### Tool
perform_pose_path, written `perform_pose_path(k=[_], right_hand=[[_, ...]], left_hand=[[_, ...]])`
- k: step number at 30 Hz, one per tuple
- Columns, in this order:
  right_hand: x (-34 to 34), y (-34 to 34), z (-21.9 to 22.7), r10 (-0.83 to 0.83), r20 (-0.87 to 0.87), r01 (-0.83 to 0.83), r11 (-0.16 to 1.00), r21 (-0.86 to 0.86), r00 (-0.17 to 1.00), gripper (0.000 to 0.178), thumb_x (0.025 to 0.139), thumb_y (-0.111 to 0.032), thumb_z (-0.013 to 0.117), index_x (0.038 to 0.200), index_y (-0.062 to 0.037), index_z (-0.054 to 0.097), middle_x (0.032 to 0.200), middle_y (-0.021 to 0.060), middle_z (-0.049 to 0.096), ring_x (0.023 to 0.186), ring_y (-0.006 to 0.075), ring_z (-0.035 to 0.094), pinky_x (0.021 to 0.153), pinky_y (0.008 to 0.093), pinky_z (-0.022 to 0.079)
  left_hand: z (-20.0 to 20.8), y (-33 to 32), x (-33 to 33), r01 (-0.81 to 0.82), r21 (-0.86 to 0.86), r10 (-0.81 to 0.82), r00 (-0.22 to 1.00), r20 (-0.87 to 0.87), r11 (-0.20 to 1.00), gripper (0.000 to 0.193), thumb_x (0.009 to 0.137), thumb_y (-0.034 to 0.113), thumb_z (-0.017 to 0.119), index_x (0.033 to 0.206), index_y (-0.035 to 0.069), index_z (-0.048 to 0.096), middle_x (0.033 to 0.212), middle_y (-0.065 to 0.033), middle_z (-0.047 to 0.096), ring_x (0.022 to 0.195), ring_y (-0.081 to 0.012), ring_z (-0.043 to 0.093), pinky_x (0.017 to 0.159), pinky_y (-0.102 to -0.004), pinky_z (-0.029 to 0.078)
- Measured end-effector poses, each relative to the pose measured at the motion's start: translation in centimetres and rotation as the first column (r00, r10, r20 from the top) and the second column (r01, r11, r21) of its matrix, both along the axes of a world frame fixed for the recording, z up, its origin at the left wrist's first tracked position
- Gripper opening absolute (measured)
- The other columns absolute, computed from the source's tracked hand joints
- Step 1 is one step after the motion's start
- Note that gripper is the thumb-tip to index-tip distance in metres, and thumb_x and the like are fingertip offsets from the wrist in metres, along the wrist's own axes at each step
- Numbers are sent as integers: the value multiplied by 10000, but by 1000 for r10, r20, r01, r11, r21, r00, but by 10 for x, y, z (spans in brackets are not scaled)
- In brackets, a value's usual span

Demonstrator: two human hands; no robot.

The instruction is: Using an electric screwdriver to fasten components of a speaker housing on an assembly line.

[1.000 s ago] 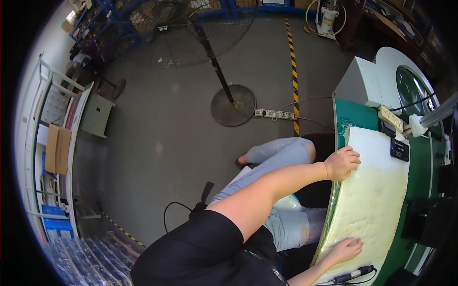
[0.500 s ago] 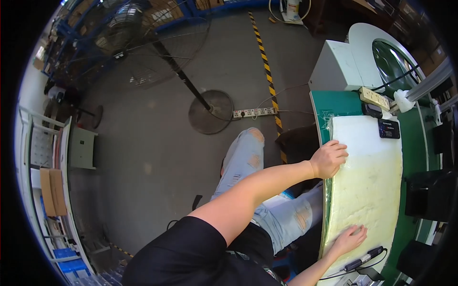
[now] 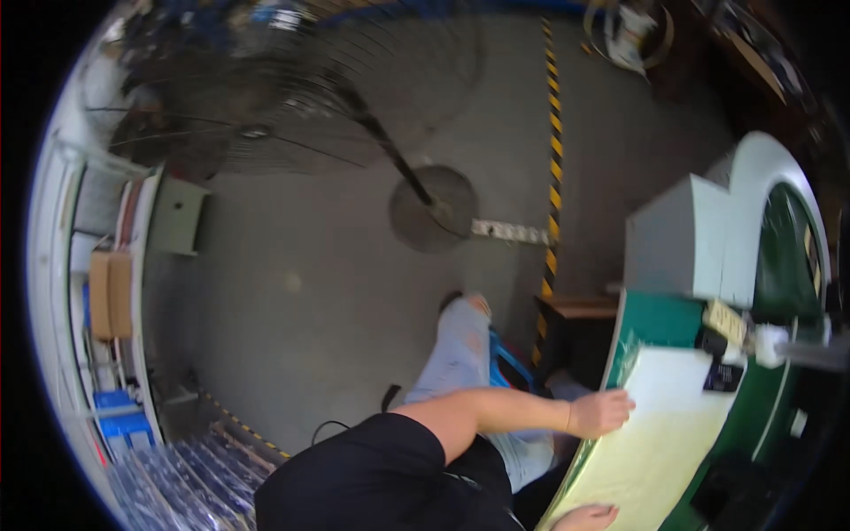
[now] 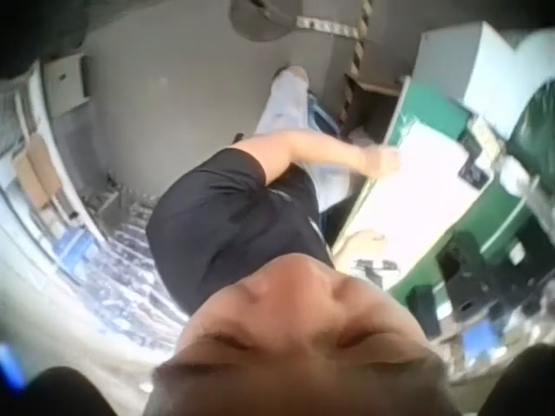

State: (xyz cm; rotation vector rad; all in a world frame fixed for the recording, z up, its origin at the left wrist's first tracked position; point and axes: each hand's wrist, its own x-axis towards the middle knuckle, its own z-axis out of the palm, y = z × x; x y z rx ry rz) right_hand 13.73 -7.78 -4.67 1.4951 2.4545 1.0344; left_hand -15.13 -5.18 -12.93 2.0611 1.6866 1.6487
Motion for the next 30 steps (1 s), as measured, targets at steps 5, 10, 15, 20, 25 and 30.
perform_pose_path(k=[5,10,15,20,25,30], right_hand=[[-77,34,75,345,693,275,736,-618,633,710,958,-470,375,1365,107,300,1089,285,624,894,365,643,1034,503,367],[-211,91,67,613,499,-105,689,-717,613,651,937,-446,406,1314,82,349,1071,269,632,893,360,644,1000,498,385],[-336,63,20,772,407,-305,588,-749,489,593,917,-423,437,1263,57,399,1053,252,639,892,355,645,966,494,404],[-451,-5,-22,887,369,-401,456,-794,277,535,896,-400,468,1212,32,448,1035,236,647,890,350,646,933,489,422],[-504,-27,-37,926,359,-363,375,-853,114,478,875,-376,500,1161,7,498,1017,219,655,889,344,648,899,484,441],[-543,-81,-61,971,237,-290,234,-928,27,421,855,-353,531,1110,-18,547,999,203,662,888,339,649,865,480,459]], left_hand=[[-16,-48,-42,65,-87,-74,992,-99,994,208,759,169,574,896,14,564,1082,-181,587,1154,-358,514,985,-480,401],[-9,-255,-114,-318,-883,826,550,125,345,289,734,215,544,950,48,641,951,-202,651,932,-389,613,783,-477,489],[-16,-496,-94,25,-957,903,-326,-281,-289,308,800,242,521,981,71,704,1045,-192,664,986,-374,635,835,-471,511],[-49,-635,24,175,-964,789,-554,-264,-200,329,833,258,484,983,54,693,1085,-219,642,1047,-378,609,898,-445,491],[-45,-671,100,311,-935,694,-636,-338,-171,316,815,250,504,988,75,703,1093,-199,645,1015,-382,617,883,-430,501],[-82,-657,112,239,-900,910,294,-292,-366,226,699,289,641,847,145,730,838,-102,698,847,-282,667,749,-433,538]])
